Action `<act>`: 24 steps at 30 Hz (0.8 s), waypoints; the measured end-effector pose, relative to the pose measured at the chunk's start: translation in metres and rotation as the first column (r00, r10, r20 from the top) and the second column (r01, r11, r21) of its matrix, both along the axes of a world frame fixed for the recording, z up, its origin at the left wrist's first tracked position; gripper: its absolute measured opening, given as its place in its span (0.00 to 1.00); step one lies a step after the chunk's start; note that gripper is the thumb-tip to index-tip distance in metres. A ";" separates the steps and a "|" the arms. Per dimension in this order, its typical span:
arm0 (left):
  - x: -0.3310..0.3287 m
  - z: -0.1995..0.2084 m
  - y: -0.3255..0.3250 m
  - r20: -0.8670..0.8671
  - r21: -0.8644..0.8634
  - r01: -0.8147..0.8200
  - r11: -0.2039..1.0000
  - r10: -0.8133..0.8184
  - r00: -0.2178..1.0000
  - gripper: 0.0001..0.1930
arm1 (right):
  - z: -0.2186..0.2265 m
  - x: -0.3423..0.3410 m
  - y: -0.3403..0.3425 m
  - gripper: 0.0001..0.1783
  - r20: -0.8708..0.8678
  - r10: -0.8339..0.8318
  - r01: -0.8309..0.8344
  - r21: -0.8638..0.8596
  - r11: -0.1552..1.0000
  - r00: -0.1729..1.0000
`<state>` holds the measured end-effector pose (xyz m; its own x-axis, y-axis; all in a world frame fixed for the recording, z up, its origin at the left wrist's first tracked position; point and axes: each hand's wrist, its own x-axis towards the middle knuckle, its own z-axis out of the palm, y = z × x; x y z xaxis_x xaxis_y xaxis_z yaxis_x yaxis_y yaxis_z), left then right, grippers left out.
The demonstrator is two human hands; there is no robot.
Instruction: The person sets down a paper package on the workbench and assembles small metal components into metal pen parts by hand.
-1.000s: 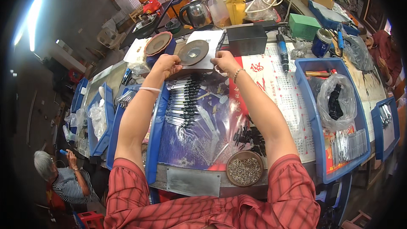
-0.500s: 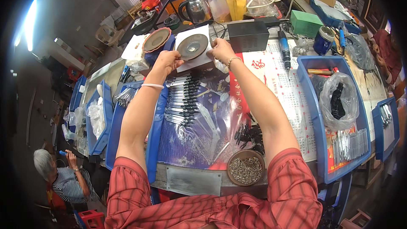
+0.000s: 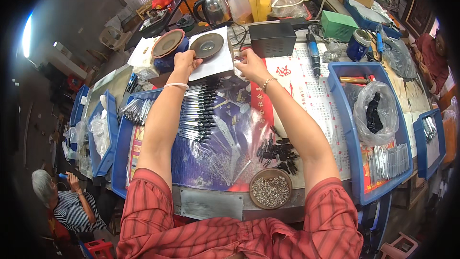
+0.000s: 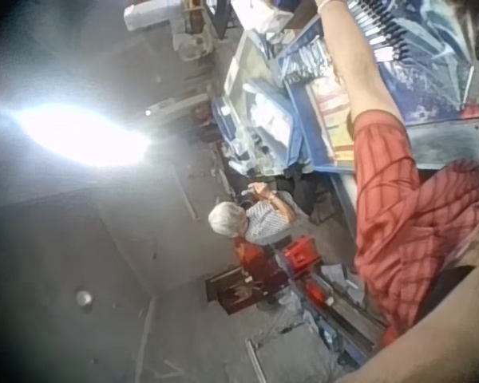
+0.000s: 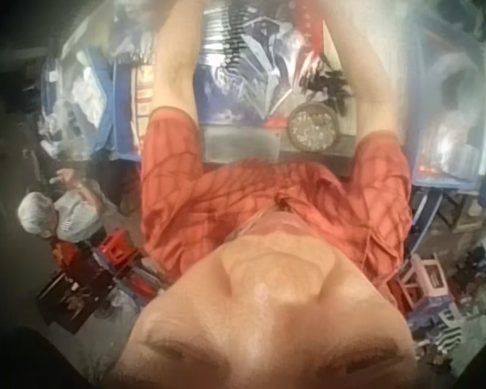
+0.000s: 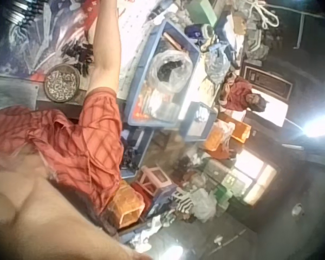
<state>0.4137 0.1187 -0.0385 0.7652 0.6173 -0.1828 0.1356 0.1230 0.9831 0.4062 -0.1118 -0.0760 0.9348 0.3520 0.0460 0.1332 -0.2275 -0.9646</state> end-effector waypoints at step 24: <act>-0.099 -0.029 -0.025 -0.091 -0.466 0.171 0.868 -0.240 0.967 0.29 | 0.008 -0.085 -0.009 0.11 -0.363 0.157 -0.052 0.282 0.958 0.919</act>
<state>0.3145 0.0933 -0.0671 0.8106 0.2729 -0.5181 0.3396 0.5017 0.7956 0.3210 -0.1208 -0.0679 0.8583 0.4729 -0.1992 -0.2438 0.0343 -0.9692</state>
